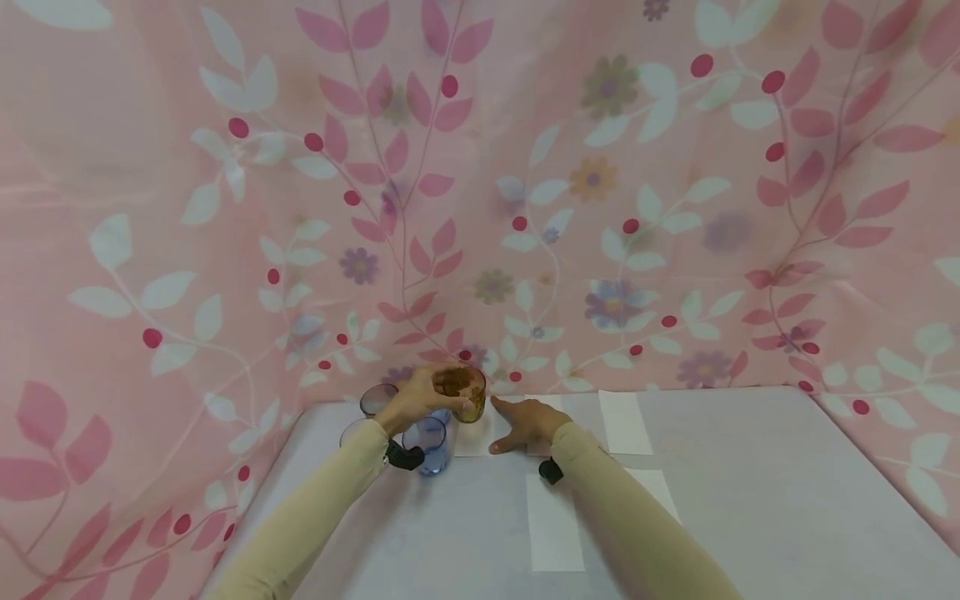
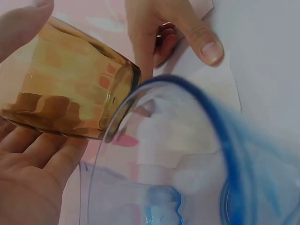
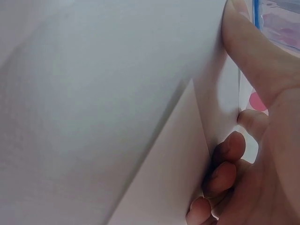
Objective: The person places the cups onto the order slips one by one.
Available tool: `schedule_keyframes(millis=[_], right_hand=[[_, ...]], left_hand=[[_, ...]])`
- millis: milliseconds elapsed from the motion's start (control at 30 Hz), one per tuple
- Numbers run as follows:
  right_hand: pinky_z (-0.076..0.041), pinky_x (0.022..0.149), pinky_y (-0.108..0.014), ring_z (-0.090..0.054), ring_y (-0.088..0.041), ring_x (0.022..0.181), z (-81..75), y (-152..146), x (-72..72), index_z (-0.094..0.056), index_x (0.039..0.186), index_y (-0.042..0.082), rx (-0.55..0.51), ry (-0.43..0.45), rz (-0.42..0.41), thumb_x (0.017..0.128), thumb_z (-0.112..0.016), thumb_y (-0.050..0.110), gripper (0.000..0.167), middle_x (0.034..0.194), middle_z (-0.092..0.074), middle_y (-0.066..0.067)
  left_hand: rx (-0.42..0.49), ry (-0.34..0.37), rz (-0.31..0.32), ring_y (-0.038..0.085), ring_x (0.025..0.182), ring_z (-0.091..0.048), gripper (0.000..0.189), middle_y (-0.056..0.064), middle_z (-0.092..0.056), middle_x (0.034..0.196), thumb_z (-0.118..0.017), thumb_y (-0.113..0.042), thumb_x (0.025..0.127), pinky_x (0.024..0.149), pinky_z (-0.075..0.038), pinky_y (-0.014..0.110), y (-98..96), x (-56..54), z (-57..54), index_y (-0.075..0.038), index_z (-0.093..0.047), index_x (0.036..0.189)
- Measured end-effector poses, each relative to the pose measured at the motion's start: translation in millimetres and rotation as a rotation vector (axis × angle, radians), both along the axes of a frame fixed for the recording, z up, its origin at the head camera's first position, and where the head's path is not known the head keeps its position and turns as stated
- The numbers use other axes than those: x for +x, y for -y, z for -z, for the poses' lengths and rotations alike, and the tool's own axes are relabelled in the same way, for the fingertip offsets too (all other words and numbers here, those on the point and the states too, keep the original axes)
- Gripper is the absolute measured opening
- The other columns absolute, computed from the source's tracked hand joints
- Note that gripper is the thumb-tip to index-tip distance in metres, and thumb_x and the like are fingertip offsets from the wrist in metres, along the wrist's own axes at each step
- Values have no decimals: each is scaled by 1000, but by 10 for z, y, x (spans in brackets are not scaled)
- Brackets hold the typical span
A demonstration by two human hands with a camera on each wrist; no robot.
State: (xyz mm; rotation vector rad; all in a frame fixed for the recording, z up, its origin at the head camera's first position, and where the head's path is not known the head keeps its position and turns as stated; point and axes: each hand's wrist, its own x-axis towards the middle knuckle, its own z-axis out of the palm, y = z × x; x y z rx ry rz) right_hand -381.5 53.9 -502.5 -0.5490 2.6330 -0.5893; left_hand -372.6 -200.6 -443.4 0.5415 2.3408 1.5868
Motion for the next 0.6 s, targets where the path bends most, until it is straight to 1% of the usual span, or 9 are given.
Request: schedule_keyframes(millis=[100, 167, 267, 367, 467, 600], right_hand=[[-39, 121, -66, -43, -40, 153, 0, 3, -2, -27, 169, 34, 1, -2, -10, 84, -82, 65, 106, 169, -42, -10], [-39, 120, -66, -45, -40, 152, 2, 4, 1, -27, 169, 33, 1, -1, -13, 84, -83, 64, 106, 168, -43, -11], [-40, 119, -67, -46, -40, 151, 0, 8, 2, -28, 169, 33, 1, -1, -12, 83, -84, 63, 106, 167, -45, -12], [-41, 118, -67, -47, -41, 150, -7, 12, 6, -29, 169, 34, 0, -3, -2, 83, -84, 62, 106, 166, -46, -12], [-41, 118, -68, -48, -42, 149, -11, 12, 12, -29, 168, 35, 2, -6, 8, 82, -85, 63, 106, 166, -46, -13], [-41, 118, -67, -48, -42, 149, -9, 16, 1, -29, 169, 34, 11, -14, 4, 83, -85, 62, 106, 165, -47, -13]], left_hand=[[-27, 1, 25, 41, 134, -59, 79, 21, -63, 144, -89, -27, 88, 107, -57, 35, -33, 0, 11, -8, -49, 154], [-49, 2, 35, 42, 136, -58, 80, 22, -62, 144, -88, -28, 90, 110, -55, 38, -53, 15, 17, -7, -47, 155], [-72, -1, 45, 42, 136, -58, 78, 24, -61, 145, -86, -26, 92, 114, -52, 44, -87, 27, 25, -4, -45, 154], [-93, -6, 40, 42, 136, -58, 78, 25, -61, 145, -86, -24, 92, 117, -49, 50, -118, 35, 26, -4, -44, 154], [-119, -16, 36, 42, 135, -59, 78, 25, -61, 144, -86, -23, 92, 117, -49, 52, -141, 38, 31, -4, -43, 154], [-141, -25, 56, 43, 136, -57, 77, 26, -59, 146, -84, -23, 93, 119, -46, 54, -156, 29, 46, -4, -42, 154]])
